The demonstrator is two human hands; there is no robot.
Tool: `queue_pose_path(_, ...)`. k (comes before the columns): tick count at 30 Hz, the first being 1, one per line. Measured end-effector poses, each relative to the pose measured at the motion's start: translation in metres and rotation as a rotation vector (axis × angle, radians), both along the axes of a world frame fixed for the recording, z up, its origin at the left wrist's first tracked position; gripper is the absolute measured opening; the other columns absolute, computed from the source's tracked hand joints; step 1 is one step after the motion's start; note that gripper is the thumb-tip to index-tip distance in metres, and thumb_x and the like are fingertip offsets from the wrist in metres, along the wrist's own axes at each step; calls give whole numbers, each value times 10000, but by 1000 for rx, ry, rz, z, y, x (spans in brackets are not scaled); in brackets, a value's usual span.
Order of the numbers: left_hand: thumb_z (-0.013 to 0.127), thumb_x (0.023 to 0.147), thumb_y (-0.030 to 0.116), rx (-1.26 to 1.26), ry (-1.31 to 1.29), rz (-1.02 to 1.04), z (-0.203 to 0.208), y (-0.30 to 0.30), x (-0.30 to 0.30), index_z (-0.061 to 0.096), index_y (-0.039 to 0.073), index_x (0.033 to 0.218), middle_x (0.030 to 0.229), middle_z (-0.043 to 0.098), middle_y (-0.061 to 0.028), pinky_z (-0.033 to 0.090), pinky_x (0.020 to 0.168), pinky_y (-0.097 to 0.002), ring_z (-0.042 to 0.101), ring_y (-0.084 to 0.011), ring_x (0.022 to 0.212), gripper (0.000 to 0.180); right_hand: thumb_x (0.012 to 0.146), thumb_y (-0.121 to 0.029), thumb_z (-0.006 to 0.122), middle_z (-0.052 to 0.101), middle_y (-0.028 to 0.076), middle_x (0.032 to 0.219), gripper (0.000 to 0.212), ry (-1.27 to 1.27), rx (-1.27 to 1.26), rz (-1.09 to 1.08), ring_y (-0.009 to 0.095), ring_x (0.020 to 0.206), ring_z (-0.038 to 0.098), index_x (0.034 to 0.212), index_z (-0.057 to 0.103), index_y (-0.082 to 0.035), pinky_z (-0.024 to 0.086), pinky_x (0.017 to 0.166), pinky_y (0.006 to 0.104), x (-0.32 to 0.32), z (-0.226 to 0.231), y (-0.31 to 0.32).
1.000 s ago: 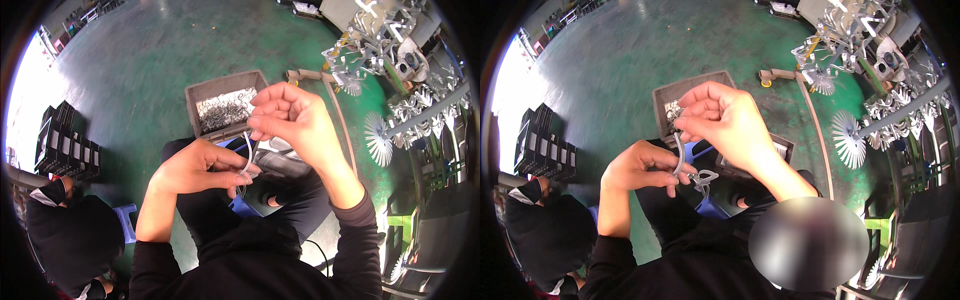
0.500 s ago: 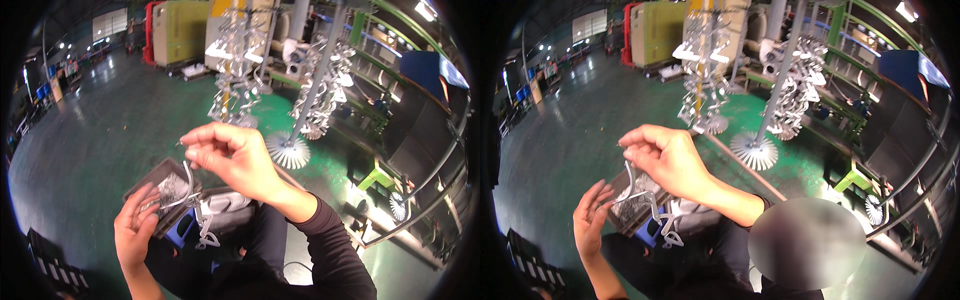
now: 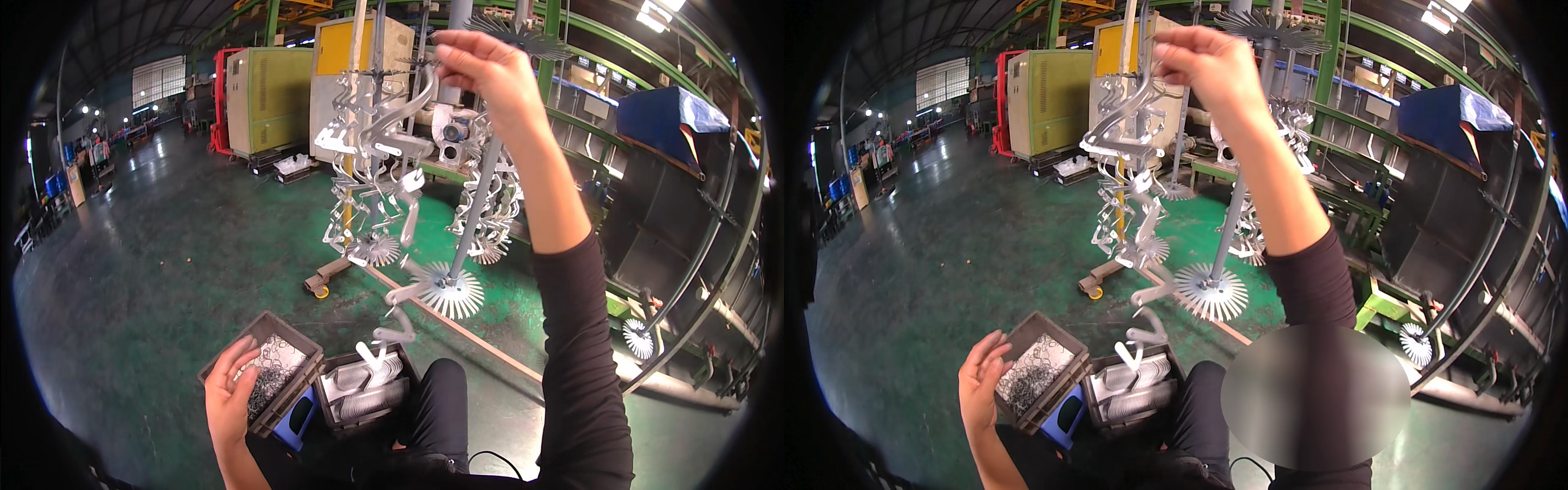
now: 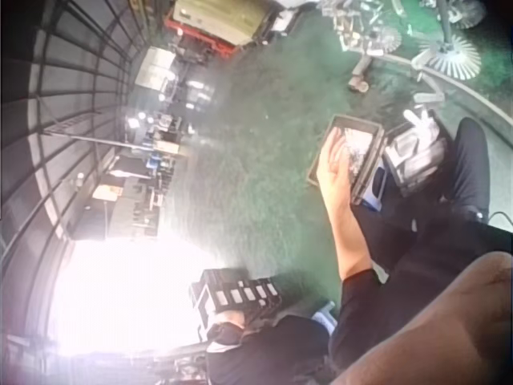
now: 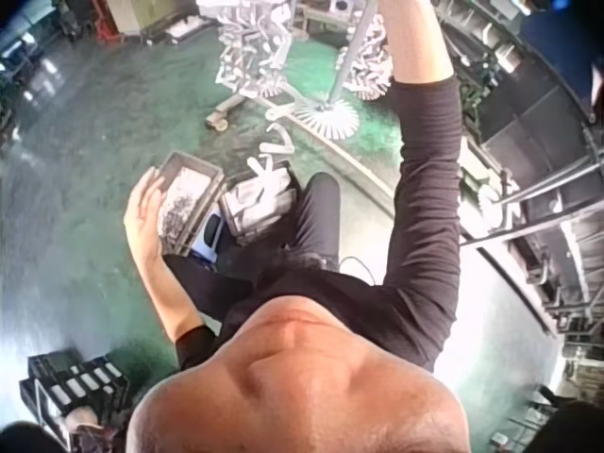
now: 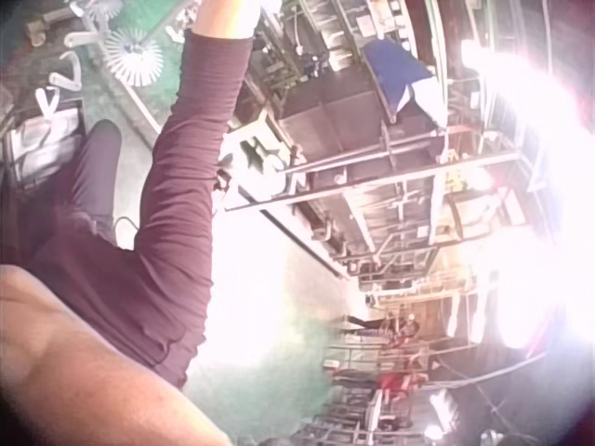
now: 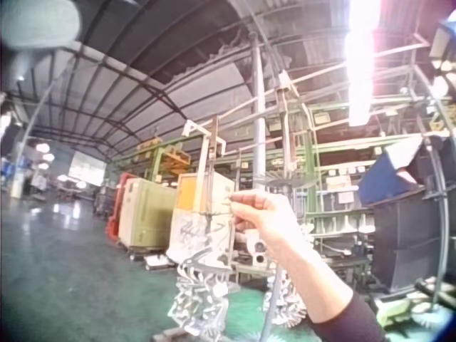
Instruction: The person picks up metal hooks from a container and attaches them to curved metal brackets before hanging the assembled components onto a rotating rack.
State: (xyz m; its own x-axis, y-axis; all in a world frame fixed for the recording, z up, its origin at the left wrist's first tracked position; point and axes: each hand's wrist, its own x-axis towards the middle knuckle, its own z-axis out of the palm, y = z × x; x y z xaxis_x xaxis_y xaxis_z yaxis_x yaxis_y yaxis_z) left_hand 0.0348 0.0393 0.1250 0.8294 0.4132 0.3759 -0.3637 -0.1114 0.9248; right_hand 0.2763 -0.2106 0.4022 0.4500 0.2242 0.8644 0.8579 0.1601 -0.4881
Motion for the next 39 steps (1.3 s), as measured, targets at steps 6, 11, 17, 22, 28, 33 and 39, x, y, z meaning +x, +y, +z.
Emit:
queue_pose_path(6, 549, 855, 72, -47, 57, -17, -19, 6, 12, 508, -31, 1186, 1159, 553, -133, 468, 817, -285, 544, -191, 1045, 349, 829, -98, 614, 639, 39, 871, 237, -18, -27, -124, 89, 753, 595, 1053, 620, -18, 503, 739, 227, 31, 42, -32)
queue_pose_path(11, 532, 830, -6, -102, 83, -28, -23, 1, 15, 531, -37, 1146, 1123, 567, -114, 446, 816, -263, 555, -172, 1011, 318, 830, -99, 613, 640, 22, 896, 241, -6, -21, -202, 75, 760, 584, 1065, 622, -45, 483, 701, 207, 61, 62, -61)
queue_pose_path(17, 531, 847, 25, -79, 100, -8, -35, 6, 9, 535, -34, 1145, 1116, 574, -111, 459, 800, -262, 565, -172, 1001, 304, 805, -81, 626, 656, 16, 815, 176, 24, 77, -301, 66, 713, 597, 972, 665, -43, 439, 606, 185, 62, 57, -66)
queue_pose_path(22, 527, 866, 58, -53, 112, -10, -42, 8, 8, 535, -28, 1151, 1118, 576, -109, 474, 787, -263, 566, -171, 1000, 298, 771, -103, 678, 663, 56, 835, 292, 15, 139, -366, 92, 720, 606, 1033, 604, 2, 417, 557, 187, 80, 59, -87)
queue_pose_path(28, 526, 868, 58, -104, 120, -10, -43, 8, 6, 536, -25, 1151, 1109, 580, -107, 477, 788, -264, 570, -170, 989, 295, 737, -109, 720, 667, 78, 839, 367, 64, 217, -398, 91, 705, 598, 1011, 523, 33, 401, 533, 192, 87, 63, -100)
queue_pose_path(33, 528, 867, 60, -86, 131, -13, -39, 2, 12, 540, -23, 1146, 1096, 585, -105, 477, 787, -266, 574, -170, 982, 291, 776, -122, 692, 672, 29, 816, 179, 92, 224, -307, 12, 557, 465, 818, 519, -100, 343, 462, 136, 79, 64, -104)
queue_pose_path(39, 506, 827, -54, -132, 117, -45, -33, -8, 17, 542, -49, 1115, 1076, 589, -119, 426, 871, -279, 569, -179, 989, 291, 766, -107, 700, 676, 52, 833, 190, 121, 285, -403, 22, 582, 508, 806, 517, -75, 309, 434, 165, 104, 66, -112)
